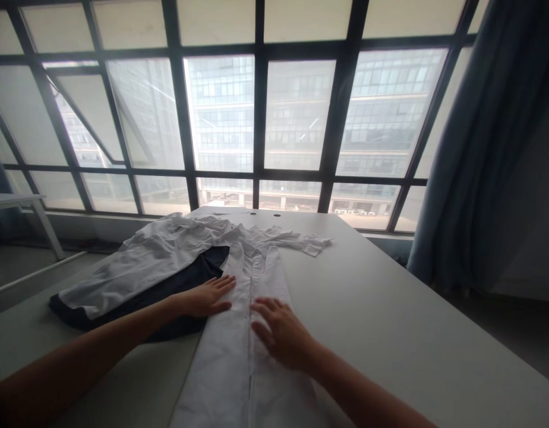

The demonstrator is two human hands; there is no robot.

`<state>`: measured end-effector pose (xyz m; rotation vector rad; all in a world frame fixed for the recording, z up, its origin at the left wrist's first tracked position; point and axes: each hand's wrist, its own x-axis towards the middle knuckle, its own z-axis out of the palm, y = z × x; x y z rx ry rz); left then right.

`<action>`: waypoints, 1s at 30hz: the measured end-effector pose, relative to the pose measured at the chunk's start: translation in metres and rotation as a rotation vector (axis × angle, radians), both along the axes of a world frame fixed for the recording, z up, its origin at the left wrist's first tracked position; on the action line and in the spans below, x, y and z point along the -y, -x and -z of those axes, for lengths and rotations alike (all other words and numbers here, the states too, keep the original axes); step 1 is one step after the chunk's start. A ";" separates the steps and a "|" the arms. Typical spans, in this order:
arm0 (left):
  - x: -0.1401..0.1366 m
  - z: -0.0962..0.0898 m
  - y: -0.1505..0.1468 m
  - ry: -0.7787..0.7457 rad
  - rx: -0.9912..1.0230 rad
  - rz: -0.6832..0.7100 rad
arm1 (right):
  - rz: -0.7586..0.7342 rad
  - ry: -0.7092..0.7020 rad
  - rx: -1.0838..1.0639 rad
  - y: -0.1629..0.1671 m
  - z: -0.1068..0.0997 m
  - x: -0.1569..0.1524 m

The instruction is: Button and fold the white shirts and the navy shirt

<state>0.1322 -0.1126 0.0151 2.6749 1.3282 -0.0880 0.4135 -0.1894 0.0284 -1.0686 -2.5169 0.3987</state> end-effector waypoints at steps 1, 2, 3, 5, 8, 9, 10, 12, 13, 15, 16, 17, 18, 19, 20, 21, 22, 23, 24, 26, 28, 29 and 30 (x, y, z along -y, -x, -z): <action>0.011 0.001 0.003 0.001 0.012 0.014 | 0.060 -0.043 -0.012 -0.011 0.001 -0.012; 0.022 0.001 0.005 -0.001 0.026 0.028 | 0.128 -0.079 -0.009 -0.023 0.002 -0.023; 0.033 0.002 0.006 0.002 0.040 0.043 | 0.185 -0.096 0.004 -0.036 0.004 -0.035; 0.051 0.002 0.006 0.023 0.060 0.083 | 0.252 -0.077 0.034 -0.059 0.010 -0.053; 0.069 -0.004 0.002 0.108 0.065 0.163 | 0.233 0.000 0.045 -0.078 0.016 -0.064; 0.072 -0.008 0.002 0.149 0.064 0.192 | 0.207 0.025 0.040 -0.080 0.016 -0.063; 0.073 -0.012 0.003 0.191 0.067 0.220 | 0.176 0.050 0.035 -0.080 0.016 -0.062; 0.072 -0.022 0.008 0.276 0.090 0.270 | 0.108 0.107 0.028 -0.078 0.012 -0.056; 0.070 -0.027 0.012 0.318 0.112 0.288 | 0.077 0.139 0.028 -0.076 0.009 -0.053; 0.067 -0.035 0.021 0.381 0.173 0.303 | 0.029 0.201 0.034 -0.074 0.004 -0.048; 0.065 -0.038 0.024 0.397 0.205 0.304 | 0.018 0.231 0.040 -0.074 0.001 -0.046; 0.065 -0.041 0.026 0.398 0.234 0.304 | 0.016 0.260 0.049 -0.073 -0.002 -0.044; 0.065 -0.043 0.026 0.383 0.259 0.304 | 0.020 0.288 0.059 -0.073 -0.005 -0.042; 0.067 -0.044 0.025 0.358 0.280 0.307 | 0.027 0.314 0.069 -0.073 -0.007 -0.041; 0.068 -0.044 0.023 0.331 0.294 0.311 | 0.033 0.331 0.075 -0.072 -0.009 -0.039; 0.071 -0.043 0.019 0.311 0.303 0.318 | 0.034 0.343 0.080 -0.071 -0.011 -0.037; 0.073 -0.041 0.015 0.300 0.306 0.329 | 0.029 0.346 0.082 -0.069 -0.013 -0.035; 0.076 -0.039 0.010 0.301 0.302 0.345 | 0.015 0.343 0.082 -0.067 -0.015 -0.032; 0.079 -0.037 0.005 0.309 0.293 0.368 | -0.007 0.337 0.083 -0.065 -0.017 -0.029; 0.084 -0.032 -0.004 0.323 0.270 0.432 | -0.061 0.321 0.089 -0.060 -0.022 -0.023; 0.089 -0.029 -0.013 0.322 0.263 0.490 | -0.108 0.327 0.095 -0.054 -0.029 -0.016; 0.092 -0.030 -0.016 0.325 0.271 0.509 | -0.128 0.343 0.094 -0.051 -0.034 -0.013; 0.095 -0.032 -0.018 0.333 0.292 0.519 | -0.149 0.368 0.088 -0.049 -0.038 -0.009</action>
